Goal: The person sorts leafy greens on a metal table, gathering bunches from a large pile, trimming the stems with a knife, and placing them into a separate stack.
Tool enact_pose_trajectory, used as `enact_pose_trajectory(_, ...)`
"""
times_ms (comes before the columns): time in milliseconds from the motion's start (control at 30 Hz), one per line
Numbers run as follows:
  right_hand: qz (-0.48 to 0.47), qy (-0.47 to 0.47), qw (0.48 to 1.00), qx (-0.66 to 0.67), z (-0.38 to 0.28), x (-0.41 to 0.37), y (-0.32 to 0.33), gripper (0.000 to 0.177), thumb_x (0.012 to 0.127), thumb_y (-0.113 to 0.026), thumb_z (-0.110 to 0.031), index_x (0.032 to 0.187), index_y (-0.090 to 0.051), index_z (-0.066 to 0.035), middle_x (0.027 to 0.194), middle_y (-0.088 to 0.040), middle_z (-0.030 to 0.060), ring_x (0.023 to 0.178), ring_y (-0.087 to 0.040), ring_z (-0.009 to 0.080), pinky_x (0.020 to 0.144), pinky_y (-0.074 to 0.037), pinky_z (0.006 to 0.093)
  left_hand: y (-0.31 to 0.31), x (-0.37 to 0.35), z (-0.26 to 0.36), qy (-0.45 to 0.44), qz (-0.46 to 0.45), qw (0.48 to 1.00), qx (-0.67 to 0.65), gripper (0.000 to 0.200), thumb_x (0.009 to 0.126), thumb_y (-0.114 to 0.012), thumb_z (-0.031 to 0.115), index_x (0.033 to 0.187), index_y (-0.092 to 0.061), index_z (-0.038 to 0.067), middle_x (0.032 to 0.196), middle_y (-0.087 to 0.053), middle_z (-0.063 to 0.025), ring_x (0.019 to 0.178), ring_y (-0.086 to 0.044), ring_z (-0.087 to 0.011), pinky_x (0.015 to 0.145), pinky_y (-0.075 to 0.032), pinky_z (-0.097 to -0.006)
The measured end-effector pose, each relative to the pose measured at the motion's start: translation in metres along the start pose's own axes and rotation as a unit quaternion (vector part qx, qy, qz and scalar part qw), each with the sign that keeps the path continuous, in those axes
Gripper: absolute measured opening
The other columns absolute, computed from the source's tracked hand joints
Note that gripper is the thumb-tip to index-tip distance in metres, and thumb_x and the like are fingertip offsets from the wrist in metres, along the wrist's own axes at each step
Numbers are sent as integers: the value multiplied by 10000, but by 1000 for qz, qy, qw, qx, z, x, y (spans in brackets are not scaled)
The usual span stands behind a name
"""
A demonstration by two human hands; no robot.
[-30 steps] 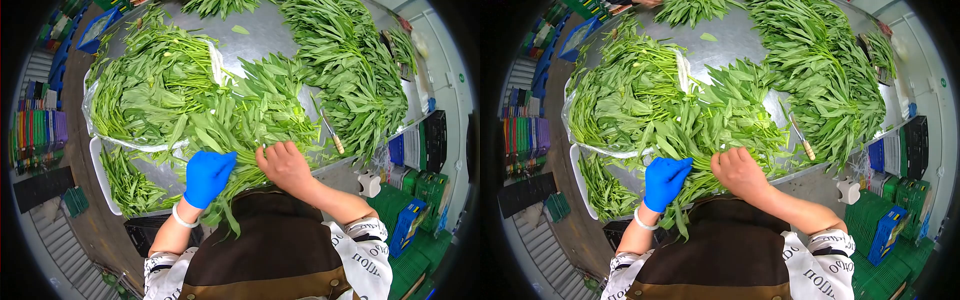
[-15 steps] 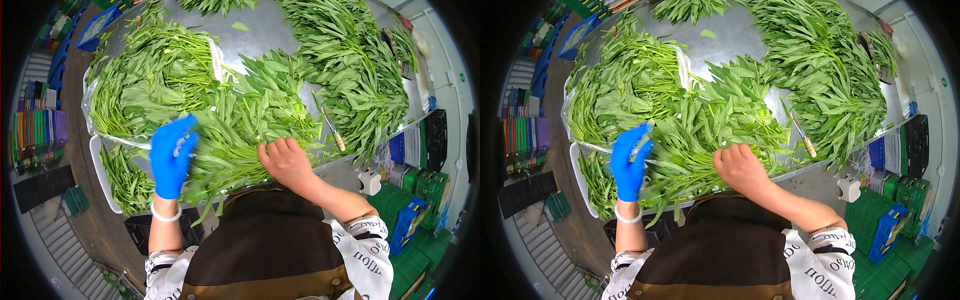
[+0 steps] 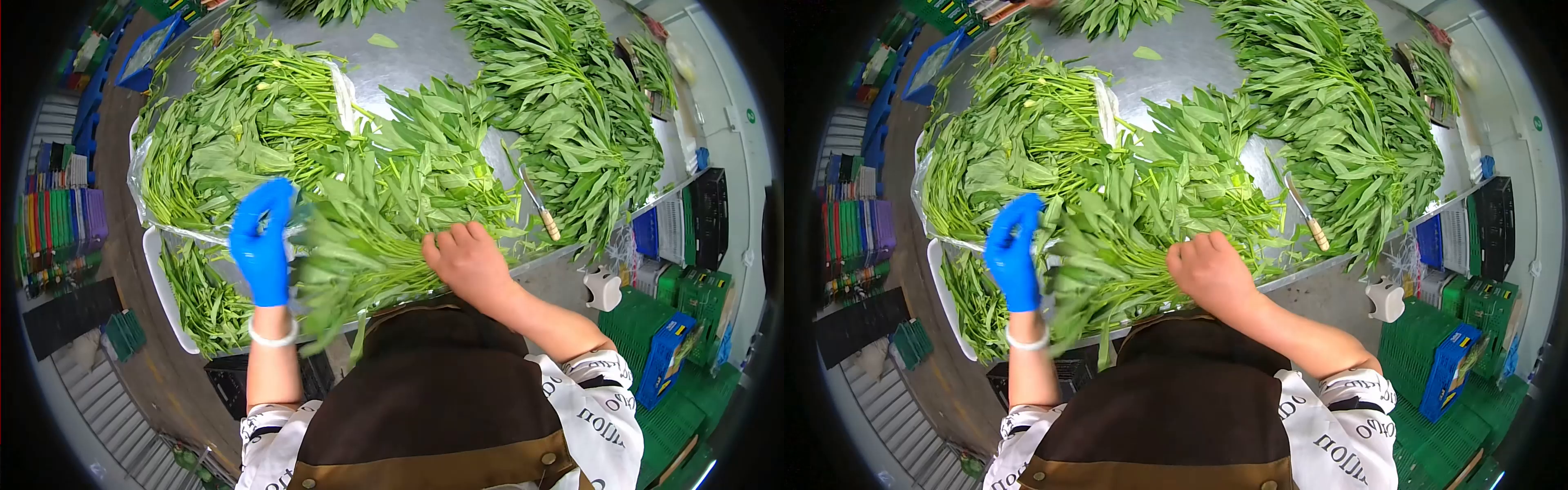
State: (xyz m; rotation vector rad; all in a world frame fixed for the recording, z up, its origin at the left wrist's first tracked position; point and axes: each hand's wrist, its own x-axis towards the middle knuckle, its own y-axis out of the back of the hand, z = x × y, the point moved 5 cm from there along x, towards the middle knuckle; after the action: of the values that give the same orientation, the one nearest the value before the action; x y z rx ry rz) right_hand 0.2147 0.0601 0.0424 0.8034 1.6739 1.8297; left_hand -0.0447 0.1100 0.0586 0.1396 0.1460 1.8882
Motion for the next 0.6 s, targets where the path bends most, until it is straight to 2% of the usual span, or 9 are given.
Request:
enact_pose_trajectory(67, 3, -20, 999, 29, 9, -5, -2, 302, 684, -603, -116, 981, -601, -57, 691, -504, 45, 707, -532, 210, 642, -412, 343, 22, 14, 15, -165, 38, 971, 171, 274, 870, -614, 47, 1141, -640, 12, 1264, -576, -126, 1177, -518, -228, 1029, -375, -373)
enact_pose_trajectory(167, -94, -84, 962, 243, 20, -16, -17, 296, 689, -655, -121, 972, -597, -58, 707, -579, 129, 734, -607, 262, 639, -450, 387, 23, 4, 36, -213, 124, 946, 210, 430, 884, -590, 43, 1305, -511, -1, 1377, -480, -132, 1228, -475, -252, 1044, -359, -379)
enact_pose_trajectory(200, -131, -119, 938, 298, 21, -18, -21, 336, 700, -684, -142, 1014, -596, -58, 761, -607, 142, 766, -622, 267, 669, -462, 384, 19, -6, 39, -226, 101, 948, 202, 530, 888, -583, 46, 1384, -404, -9, 1411, -437, -145, 1245, -455, -279, 1048, -358, -393)
enact_pose_trajectory(233, -167, -154, 908, 351, 20, -16, -25, 378, 711, -712, -163, 1056, -596, -58, 814, -634, 155, 798, -637, 272, 699, -474, 381, 10, -18, 48, -256, 91, 950, 156, 544, 864, -628, 91, 1360, -434, -16, 1397, -447, -164, 1247, -447, -309, 1053, -347, -423)
enact_pose_trajectory(300, -175, -188, 848, 463, 15, -12, -31, 396, 738, -739, -197, 1081, -606, -51, 864, -667, 164, 814, -655, 266, 719, -492, 367, -9, -48, 47, -309, 0, 943, 120, 612, 810, -691, 136, 1342, -442, -35, 1379, -455, -198, 1235, -459, -327, 1044, -341, -463)
enact_pose_trajectory(367, -118, -177, 791, 574, 14, -3, -37, 353, 767, -734, -222, 1049, -627, -37, 855, -680, 155, 782, -663, 242, 699, -503, 345, -44, -70, 56, -308, -221, 910, 169, 654, 748, -726, 152, 1343, -476, 47, 1362, -480, -165, 1232, -459, -342, 1046, -309, -500)
enact_pose_trajectory(467, -239, -215, 599, 733, 10, 5, -18, 219, 755, -704, -171, 897, -649, -14, 743, -666, 101, 672, -640, 175, 612, -498, 319, -105, -86, 48, -333, -394, 770, 375, 667, 693, -726, 150, 1326, -515, 159, 1330, -507, -112, 1228, -454, -344, 1046, -286, -519)
enact_pose_trajectory(567, -353, -112, 580, 726, 0, -6, -28, 153, 754, -686, -154, 756, -631, -11, 689, -647, 64, 601, -609, 139, 565, -488, 297, -108, -90, 11, -437, -326, 699, 463, 703, 655, -715, 136, 1322, -523, 250, 1297, -527, -65, 1235, -442, -343, 1058, -260, -535)
enact_pose_trajectory(600, -361, -96, 557, 742, -4, -9, -34, 153, 750, -688, -154, 775, -626, -17, 690, -647, 64, 604, -611, 143, 571, -489, 303, -108, -90, 15, -407, -326, 728, 445, 604, 646, -688, 109, 1234, -564, 165, 1287, -528, -92, 1235, -444, -344, 1050, -278, -543)
